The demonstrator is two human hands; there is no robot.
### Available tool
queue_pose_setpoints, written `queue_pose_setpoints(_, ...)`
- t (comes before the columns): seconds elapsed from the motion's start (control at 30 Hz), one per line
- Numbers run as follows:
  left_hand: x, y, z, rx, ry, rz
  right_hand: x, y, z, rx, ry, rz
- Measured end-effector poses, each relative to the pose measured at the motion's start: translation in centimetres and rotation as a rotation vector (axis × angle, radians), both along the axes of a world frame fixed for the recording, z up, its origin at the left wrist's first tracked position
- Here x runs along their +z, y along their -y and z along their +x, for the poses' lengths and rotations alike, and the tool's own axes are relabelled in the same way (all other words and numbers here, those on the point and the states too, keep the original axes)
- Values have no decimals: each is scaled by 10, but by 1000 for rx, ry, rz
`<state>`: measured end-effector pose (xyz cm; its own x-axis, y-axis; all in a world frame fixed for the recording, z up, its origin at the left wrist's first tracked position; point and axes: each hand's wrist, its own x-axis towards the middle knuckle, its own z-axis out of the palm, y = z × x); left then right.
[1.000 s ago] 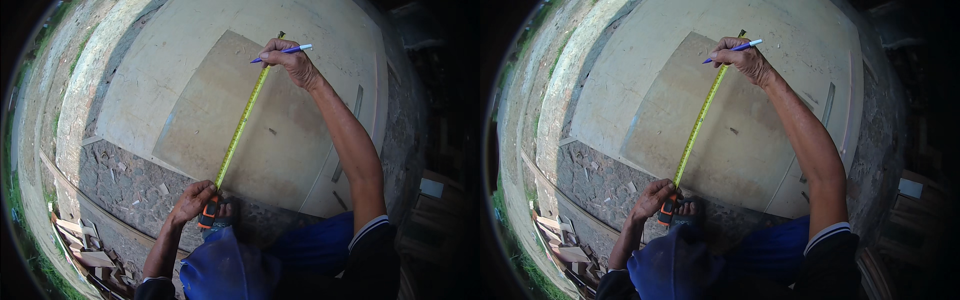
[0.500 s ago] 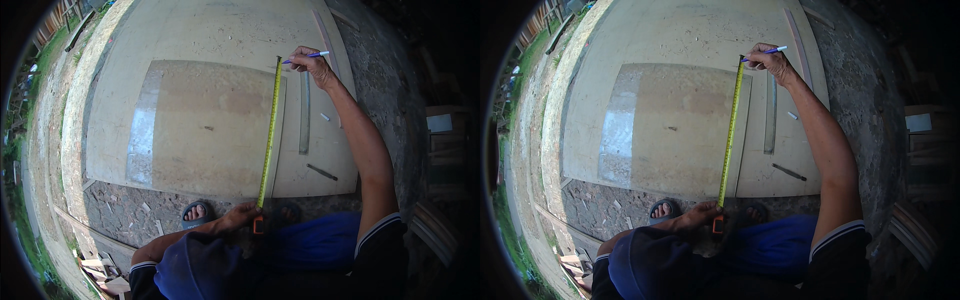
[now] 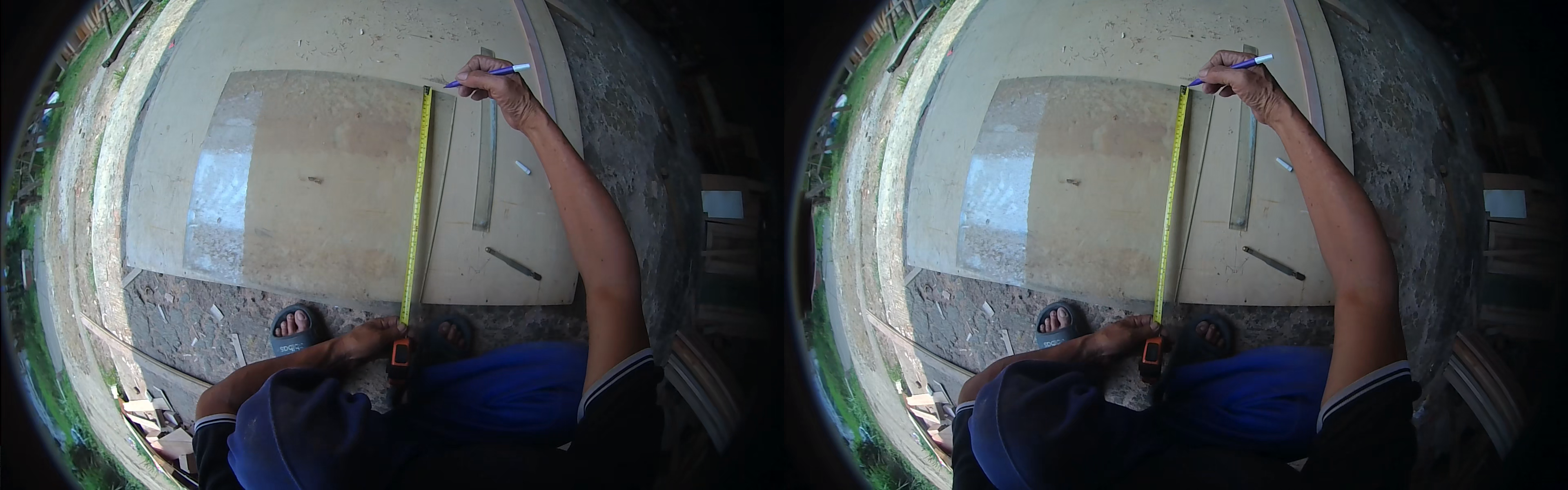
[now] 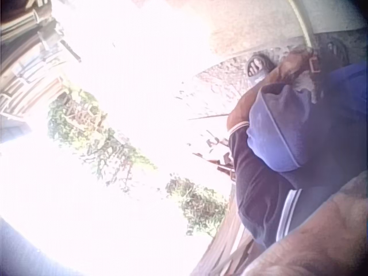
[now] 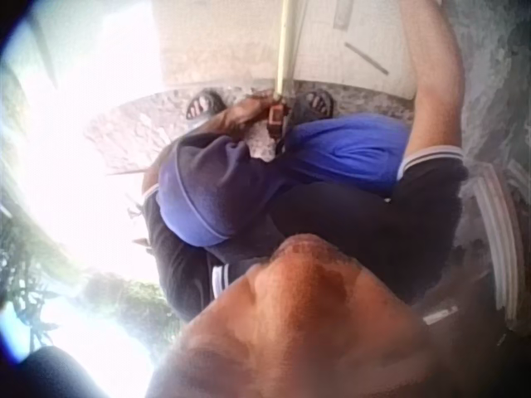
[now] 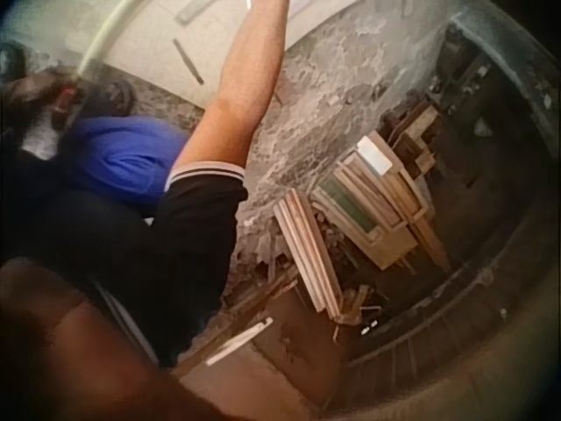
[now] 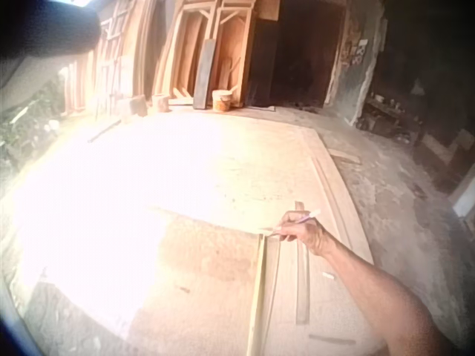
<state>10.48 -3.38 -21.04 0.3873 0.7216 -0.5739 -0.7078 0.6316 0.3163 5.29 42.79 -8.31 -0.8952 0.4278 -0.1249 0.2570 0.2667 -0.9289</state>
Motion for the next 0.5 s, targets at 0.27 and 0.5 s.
queue_pose_setpoints(0.27, 0, -1, -3, 24, -65, -66, -5, 8, -17, 101, -25, 57)
queue_pose_setpoints(0.5, -11, 9, -7, -23, -114, -62, -23, 23, -34, 308, 154, 73)
